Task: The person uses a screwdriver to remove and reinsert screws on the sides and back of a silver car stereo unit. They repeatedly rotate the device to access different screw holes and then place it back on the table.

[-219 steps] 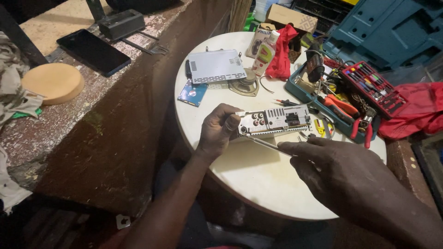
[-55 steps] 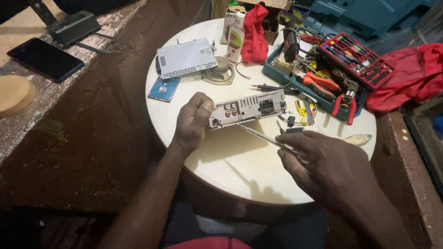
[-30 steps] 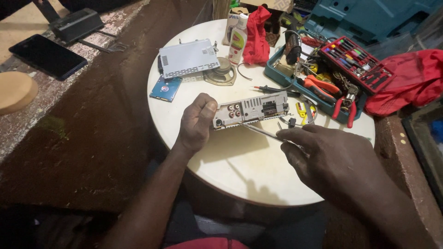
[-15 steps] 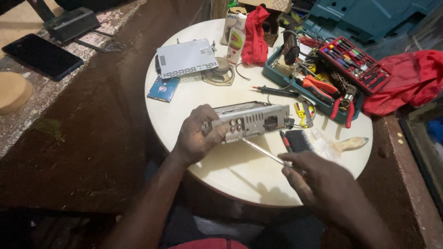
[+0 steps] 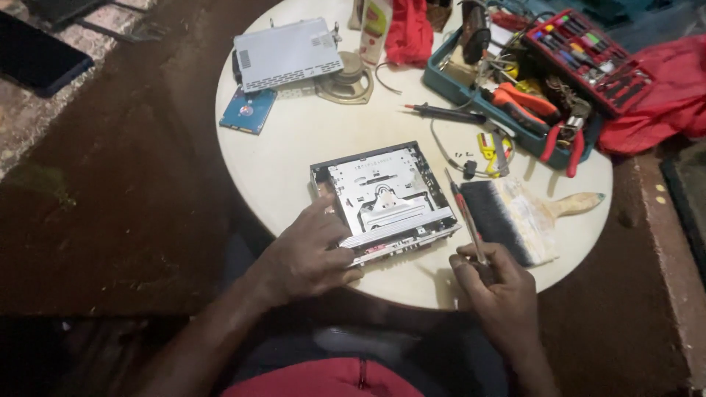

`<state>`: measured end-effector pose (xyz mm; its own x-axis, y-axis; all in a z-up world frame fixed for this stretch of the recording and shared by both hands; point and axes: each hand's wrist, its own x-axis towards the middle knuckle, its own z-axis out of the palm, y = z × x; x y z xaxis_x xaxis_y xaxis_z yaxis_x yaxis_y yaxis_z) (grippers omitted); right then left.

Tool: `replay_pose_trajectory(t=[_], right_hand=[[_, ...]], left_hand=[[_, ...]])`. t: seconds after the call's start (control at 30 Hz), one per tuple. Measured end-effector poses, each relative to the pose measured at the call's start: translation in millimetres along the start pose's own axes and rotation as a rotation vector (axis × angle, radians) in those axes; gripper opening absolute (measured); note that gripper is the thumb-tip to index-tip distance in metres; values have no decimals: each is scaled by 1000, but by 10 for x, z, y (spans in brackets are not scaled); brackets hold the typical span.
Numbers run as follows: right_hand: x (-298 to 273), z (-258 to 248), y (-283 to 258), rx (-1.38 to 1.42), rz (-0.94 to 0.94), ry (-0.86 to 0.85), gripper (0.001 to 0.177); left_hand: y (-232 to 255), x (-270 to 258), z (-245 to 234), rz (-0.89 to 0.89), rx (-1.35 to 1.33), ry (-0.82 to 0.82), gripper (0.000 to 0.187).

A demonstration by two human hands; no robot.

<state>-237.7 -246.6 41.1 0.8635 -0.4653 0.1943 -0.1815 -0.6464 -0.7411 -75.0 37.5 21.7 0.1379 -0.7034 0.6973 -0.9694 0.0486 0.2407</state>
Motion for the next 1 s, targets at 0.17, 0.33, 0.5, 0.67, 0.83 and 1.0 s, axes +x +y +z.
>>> replay_pose_trajectory(t=[0.17, 0.33, 0.5, 0.67, 0.83, 1.0], right_hand=[[59, 280, 10, 51, 140, 30, 27], [109, 348, -126, 119, 211, 157, 37], [123, 324, -198, 60, 132, 128, 28], [-27, 317, -21, 20, 24, 128, 19], [-152, 338, -82, 116, -106, 173, 13], [-227, 238, 72, 102, -169, -101, 27]], left_hand=[[73, -93, 0, -55, 66, -40, 32], [173, -94, -20, -101, 27, 19, 27], [326, -217, 251, -264, 290, 172, 30], [485, -210, -17, -400, 212, 114, 19], [419, -369, 1, -505, 112, 101, 10], [587, -141, -463, -602, -18, -17, 31]])
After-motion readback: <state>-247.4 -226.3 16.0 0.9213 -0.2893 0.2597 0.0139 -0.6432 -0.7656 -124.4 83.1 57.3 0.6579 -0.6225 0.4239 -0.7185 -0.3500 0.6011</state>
